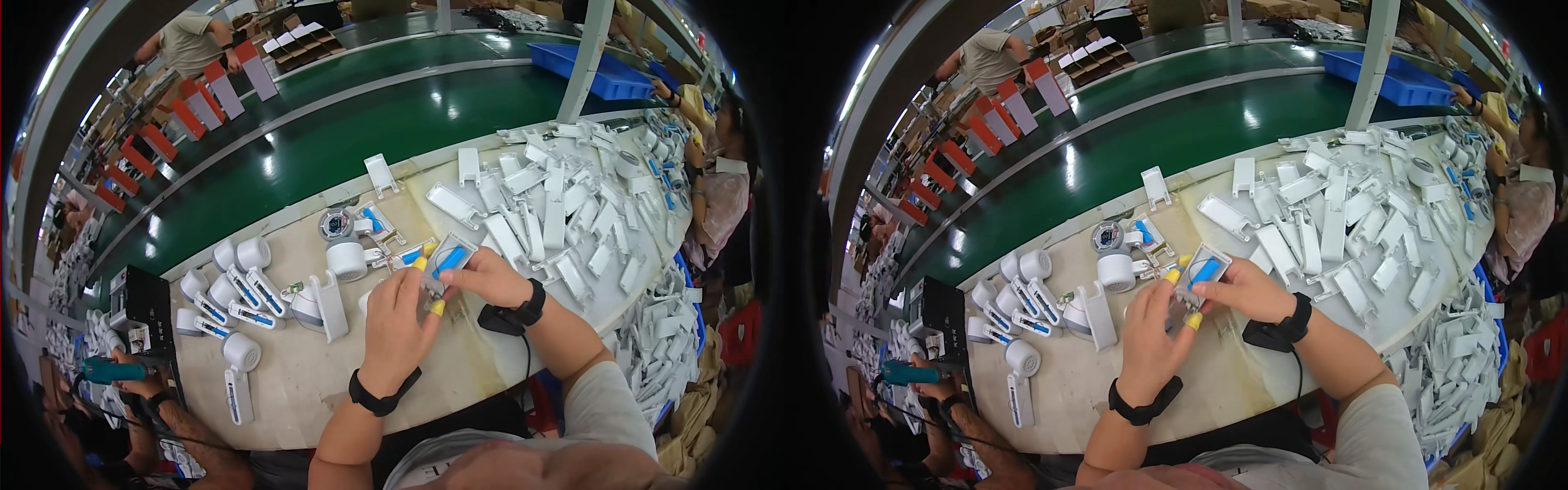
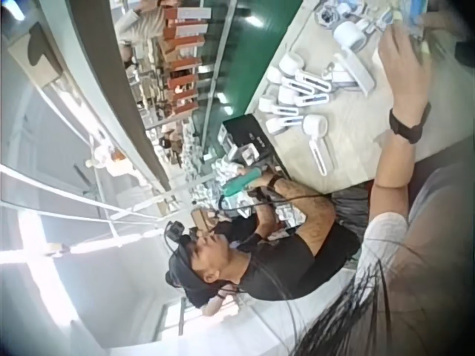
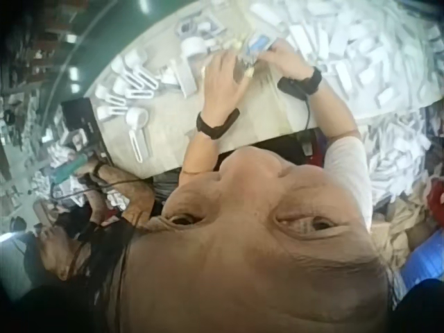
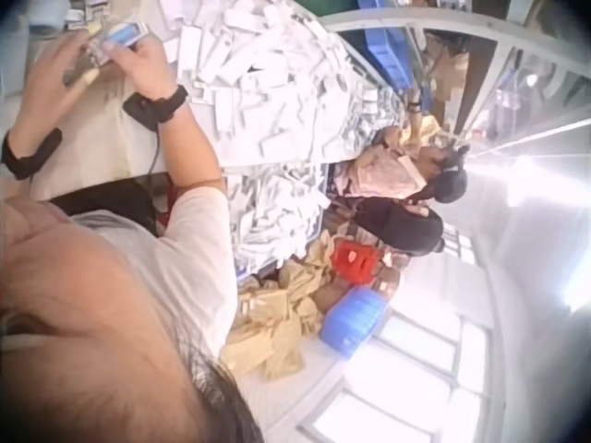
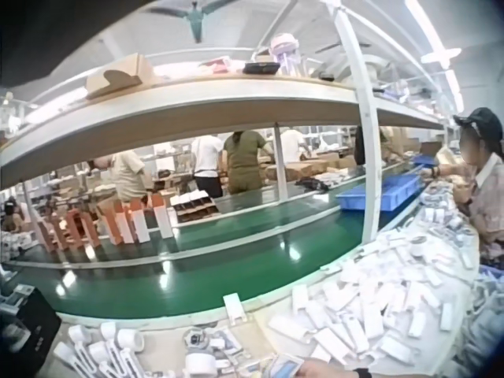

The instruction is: Manually assembling components and applying adhesive labels to small handheld electronic fans on a factory production line.

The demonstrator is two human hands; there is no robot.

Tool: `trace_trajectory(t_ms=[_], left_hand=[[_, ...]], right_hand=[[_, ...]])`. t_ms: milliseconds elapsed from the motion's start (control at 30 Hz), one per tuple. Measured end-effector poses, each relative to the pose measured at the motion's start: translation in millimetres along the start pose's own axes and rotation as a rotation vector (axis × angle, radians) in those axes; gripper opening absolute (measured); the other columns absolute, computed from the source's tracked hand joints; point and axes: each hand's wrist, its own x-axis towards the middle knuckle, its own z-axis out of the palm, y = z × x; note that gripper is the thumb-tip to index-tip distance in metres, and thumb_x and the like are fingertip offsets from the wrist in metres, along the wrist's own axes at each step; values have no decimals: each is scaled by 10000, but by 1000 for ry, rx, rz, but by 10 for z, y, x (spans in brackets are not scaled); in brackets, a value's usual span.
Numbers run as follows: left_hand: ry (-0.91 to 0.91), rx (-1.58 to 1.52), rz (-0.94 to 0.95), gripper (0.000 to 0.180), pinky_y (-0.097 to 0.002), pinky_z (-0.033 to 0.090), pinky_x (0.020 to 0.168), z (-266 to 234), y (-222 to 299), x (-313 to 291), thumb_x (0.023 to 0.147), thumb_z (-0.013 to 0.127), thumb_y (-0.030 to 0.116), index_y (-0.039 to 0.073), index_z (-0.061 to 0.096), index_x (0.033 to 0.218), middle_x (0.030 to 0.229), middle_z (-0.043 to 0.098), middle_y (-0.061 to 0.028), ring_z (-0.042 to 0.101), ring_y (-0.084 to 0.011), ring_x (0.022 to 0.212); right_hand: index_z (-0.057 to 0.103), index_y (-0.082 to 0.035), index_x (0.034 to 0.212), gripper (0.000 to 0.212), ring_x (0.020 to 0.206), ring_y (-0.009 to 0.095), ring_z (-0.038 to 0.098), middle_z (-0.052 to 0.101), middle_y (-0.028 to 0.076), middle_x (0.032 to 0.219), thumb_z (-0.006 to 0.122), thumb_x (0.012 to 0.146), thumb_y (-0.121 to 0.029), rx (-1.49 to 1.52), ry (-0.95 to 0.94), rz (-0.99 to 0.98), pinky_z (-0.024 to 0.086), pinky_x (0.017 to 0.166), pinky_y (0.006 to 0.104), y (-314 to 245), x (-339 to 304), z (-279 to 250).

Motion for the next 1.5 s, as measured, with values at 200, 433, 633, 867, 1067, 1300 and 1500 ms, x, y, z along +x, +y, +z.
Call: trace_trajectory(t_ms=[200,433,633,867,1067,1300,1500], left_hand=[[8,-244,-55,395,-319,459,752,-65,104,44,723,622,31,-11,524,1103,986,568,-128,565,-236,877],[-269,-813,-395,229,-222,463,629,63,104,-100,862,505,41,13,554,1084,942,618,-73,601,-131,798],[-366,-1139,-580,296,-274,482,706,-12,95,5,910,461,171,21,492,1164,1013,597,-116,599,-189,893],[-374,-1520,-606,498,-407,396,921,162,190,-47,949,341,377,57,305,1328,1275,423,-139,439,-227,1165],[149,-1537,-596,439,-371,422,883,200,146,-29,950,362,318,47,347,1295,1203,483,-134,498,-213,1074],[219,-1439,-541,378,-331,444,859,-9,-30,44,947,380,267,30,410,1240,1110,548,-122,547,-205,987],[204,-1426,-627,266,-390,520,652,-292,-273,123,884,420,93,9,424,1136,864,571,-136,593,-250,729]], right_hand=[[503,-18,1135,271,872,160,605,589,79,1070,507,894,-141,330,320,-144,526,734,287,33,106,-183],[484,-23,1147,276,927,205,609,562,124,1137,498,893,-128,448,254,-179,535,755,313,96,205,-121],[459,-13,1169,312,992,225,580,549,132,1144,511,882,-122,476,241,-335,517,798,354,-78,24,62],[406,-40,1176,369,1020,204,552,484,125,1209,552,838,-61,246,298,-633,477,844,335,48,-170,264],[426,-88,1130,450,1139,287,458,484,126,1165,679,759,-121,-269,241,-708,364,966,435,38,-203,445],[435,-89,1175,511,1234,327,340,431,140,1248,691,737,-147,-667,176,-788,244,1034,449,-20,-110,500],[289,-94,1350,696,1237,297,346,361,141,1330,659,765,-161,-713,-4,-577,287,1017,392,9,-88,134]])
